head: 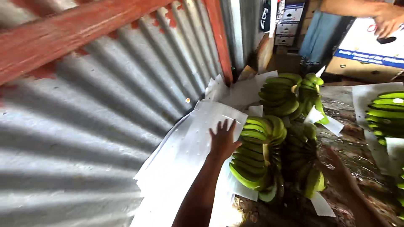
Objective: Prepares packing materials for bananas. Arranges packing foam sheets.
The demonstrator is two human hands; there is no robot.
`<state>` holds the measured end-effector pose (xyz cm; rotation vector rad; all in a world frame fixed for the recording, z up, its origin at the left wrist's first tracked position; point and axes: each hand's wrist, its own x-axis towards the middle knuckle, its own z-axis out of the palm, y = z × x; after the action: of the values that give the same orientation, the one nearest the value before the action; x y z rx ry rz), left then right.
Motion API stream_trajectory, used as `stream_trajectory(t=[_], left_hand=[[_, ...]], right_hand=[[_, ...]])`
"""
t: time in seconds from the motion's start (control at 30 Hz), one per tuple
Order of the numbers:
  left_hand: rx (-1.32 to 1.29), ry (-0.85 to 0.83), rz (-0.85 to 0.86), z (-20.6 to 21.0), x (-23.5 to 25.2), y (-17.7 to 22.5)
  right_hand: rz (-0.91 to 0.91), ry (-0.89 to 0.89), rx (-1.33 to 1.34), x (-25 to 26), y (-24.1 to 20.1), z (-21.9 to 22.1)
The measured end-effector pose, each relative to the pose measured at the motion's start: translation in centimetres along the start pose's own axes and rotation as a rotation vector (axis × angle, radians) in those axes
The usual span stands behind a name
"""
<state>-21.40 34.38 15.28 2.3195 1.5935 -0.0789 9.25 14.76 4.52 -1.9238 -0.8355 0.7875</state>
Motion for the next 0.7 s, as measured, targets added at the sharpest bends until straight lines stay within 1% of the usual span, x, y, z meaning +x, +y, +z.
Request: stream_trajectory(t=[0.07, 0.13, 0.17, 0.23, 0.3, 0.37, 0.4, 0.43, 0.5, 0.53, 0.63, 0.67, 0.7], left_hand=[[0.011, 0.025, -0.178, 1.5, -1.9, -4.8], [-0.039, 0.018, -0.311, 2.6, -3.5, -9.5], [-0.094, 0.02, -0.343, 2.6, -4.0, -11.7], [-0.183, 0.071, -0.33, 2.3, -4.9, -15.1], [-0.19, 0.184, -0.361, 0.7, -5.9, -16.4], [-0.108, 0.313, -0.442, -1.6, -6.9, -16.0], [-0.047, 0.358, -0.45, -2.6, -7.3, -15.6], [0.007, 0.364, -0.414, -3.3, -7.5, -15.3], [0.03, 0.249, -0.279, -3.7, -7.5, -14.7], [0.039, 0.197, -0.21, -3.1, -7.4, -13.8], [0.105, 0.18, 0.05, 1.5, -7.2, -9.5], [0.113, 0.125, 0.091, 3.3, -7.2, -7.9], [0.124, 0.044, 0.081, 4.9, -7.1, -6.7]], right_hand=[[-0.005, 0.032, -0.01, -2.5, 1.4, -0.9], [-0.008, -0.012, -0.062, -4.4, 2.9, -2.1], [-0.021, -0.028, -0.073, -5.1, 3.8, -2.6], [-0.021, -0.028, -0.036, -6.4, 4.6, -3.3], [0.003, -0.005, 0.01, -7.4, 3.8, -3.7], [0.014, 0.032, 0.036, -8.2, 2.5, -3.6], [0.011, 0.051, 0.04, -8.7, 1.9, -3.4], [-0.005, 0.069, 0.032, -9.1, 1.2, -3.2], [-0.046, 0.077, 0.014, -9.6, 0.3, -2.4], [-0.069, 0.076, 0.013, -9.7, 0.2, -1.9], [-0.113, 0.018, 0.018, -9.5, -0.1, -0.5], [-0.104, -0.015, 0.016, -9.5, -0.3, -0.1], [-0.09, -0.048, 0.004, -9.6, -0.4, 0.2]])
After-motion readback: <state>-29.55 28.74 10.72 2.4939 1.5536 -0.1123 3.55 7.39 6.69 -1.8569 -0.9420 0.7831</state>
